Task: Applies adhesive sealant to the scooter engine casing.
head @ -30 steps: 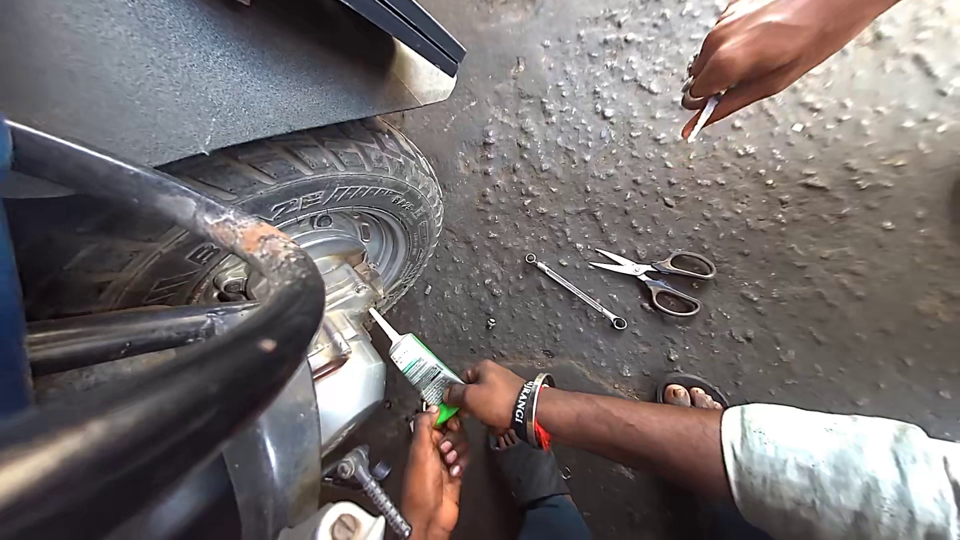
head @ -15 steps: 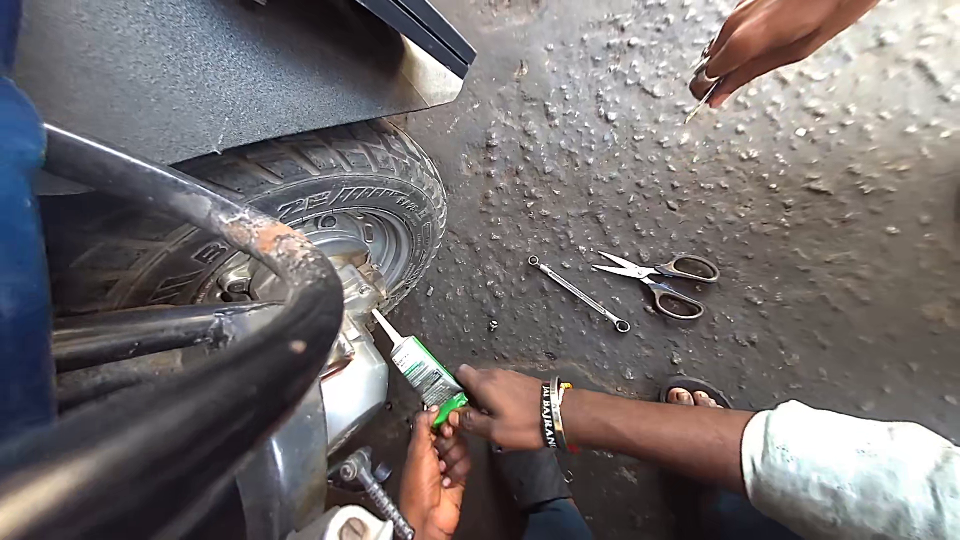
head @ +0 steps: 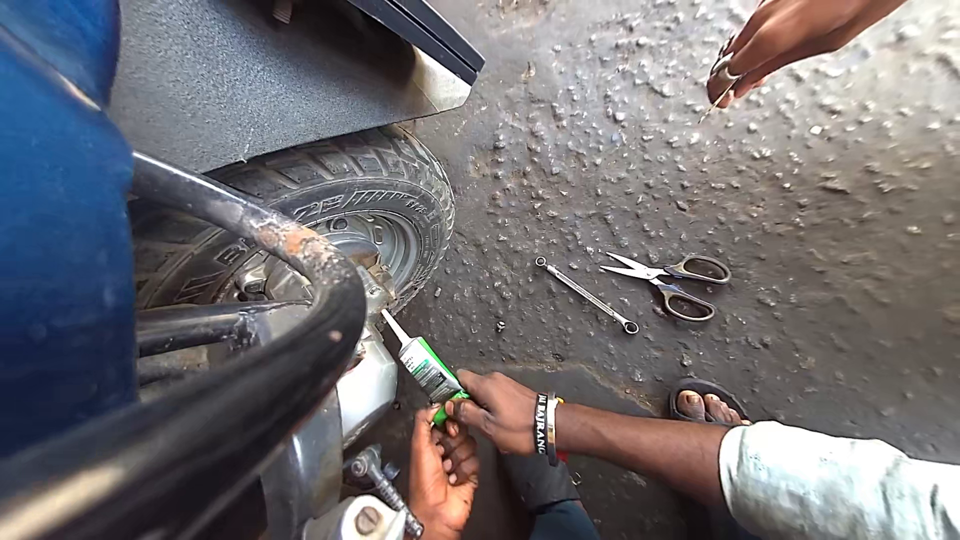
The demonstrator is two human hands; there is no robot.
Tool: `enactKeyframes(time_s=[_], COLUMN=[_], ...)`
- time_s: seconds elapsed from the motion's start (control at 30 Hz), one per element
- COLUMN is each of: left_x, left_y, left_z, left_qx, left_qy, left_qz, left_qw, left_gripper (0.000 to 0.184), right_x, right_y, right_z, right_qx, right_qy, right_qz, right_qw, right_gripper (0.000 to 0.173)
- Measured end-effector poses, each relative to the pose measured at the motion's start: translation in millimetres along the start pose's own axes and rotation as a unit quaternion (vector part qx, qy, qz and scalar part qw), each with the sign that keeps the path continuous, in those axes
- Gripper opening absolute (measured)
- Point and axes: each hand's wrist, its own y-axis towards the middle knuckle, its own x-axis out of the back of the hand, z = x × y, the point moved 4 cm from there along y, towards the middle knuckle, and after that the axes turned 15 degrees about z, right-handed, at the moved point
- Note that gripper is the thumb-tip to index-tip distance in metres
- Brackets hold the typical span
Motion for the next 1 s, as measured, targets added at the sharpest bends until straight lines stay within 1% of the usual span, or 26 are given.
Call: enactKeyframes(time_s=[0.1,0.17,0.23,0.3,0.37,0.43,0.53,0.7,0.8,0.9,1.0], left_x=[-1.4,-3.8,-2.7,0.2,3.6,4.5,8.6,1.3,-1.0,-2.1,-2.1], left_y=[0.0,-0.2,0.1,0.1,-0.7,-1.6,-1.0,-0.5,0.8,3.4,6.2], left_z=[1.6,-1.5,-5.7,-9.5,-11.2,-11.2,-14.0,-15.3,-14.2,-9.6,-7.4], left_qx=[-0.031,-0.044,-0.051,-0.078,-0.113,-0.138,-0.156,-0.148,-0.157,-0.199,-0.208], left_qy=[0.057,0.121,0.178,0.24,0.285,0.306,0.307,0.285,0.26,0.263,0.259], left_qz=[-0.002,-0.025,-0.054,-0.075,-0.076,-0.061,-0.051,-0.025,-0.034,-0.039,-0.055], left_qw=[0.998,0.991,0.981,0.965,0.949,0.94,0.938,0.947,0.952,0.943,0.942], left_gripper=[0.062,0.068,0.064,0.059,0.056,0.056,0.054,0.043,0.041,0.041,0.039], right_x=[-1.7,-2.2,-3.3,-4.9,-6.5,-6.4,-6.1,-4.6,-5.3,-6.7,-7.5], right_y=[0.8,1.8,3.9,5.7,8.0,8.2,9.3,9.2,10.1,9.8,10.7], right_z=[-0.7,-0.6,-2.1,-2.9,-2.7,-1.8,-2.7,-2.7,-0.5,0.7,-1.2], right_qx=[0.013,0.017,0.017,0.018,0.021,0.022,0.027,0.008,0.001,-0.013,-0.034], right_qy=[0.057,0.094,0.122,0.144,0.161,0.17,0.181,0.225,0.263,0.294,0.292], right_qz=[-0.007,-0.006,-0.001,0.002,0.003,0.007,0.009,0.001,-0.011,-0.017,-0.016], right_qw=[0.998,0.995,0.992,0.989,0.987,0.985,0.983,0.974,0.965,0.956,0.956], right_gripper=[0.041,0.041,0.04,0.039,0.038,0.037,0.036,0.033,0.031,0.03,0.032])
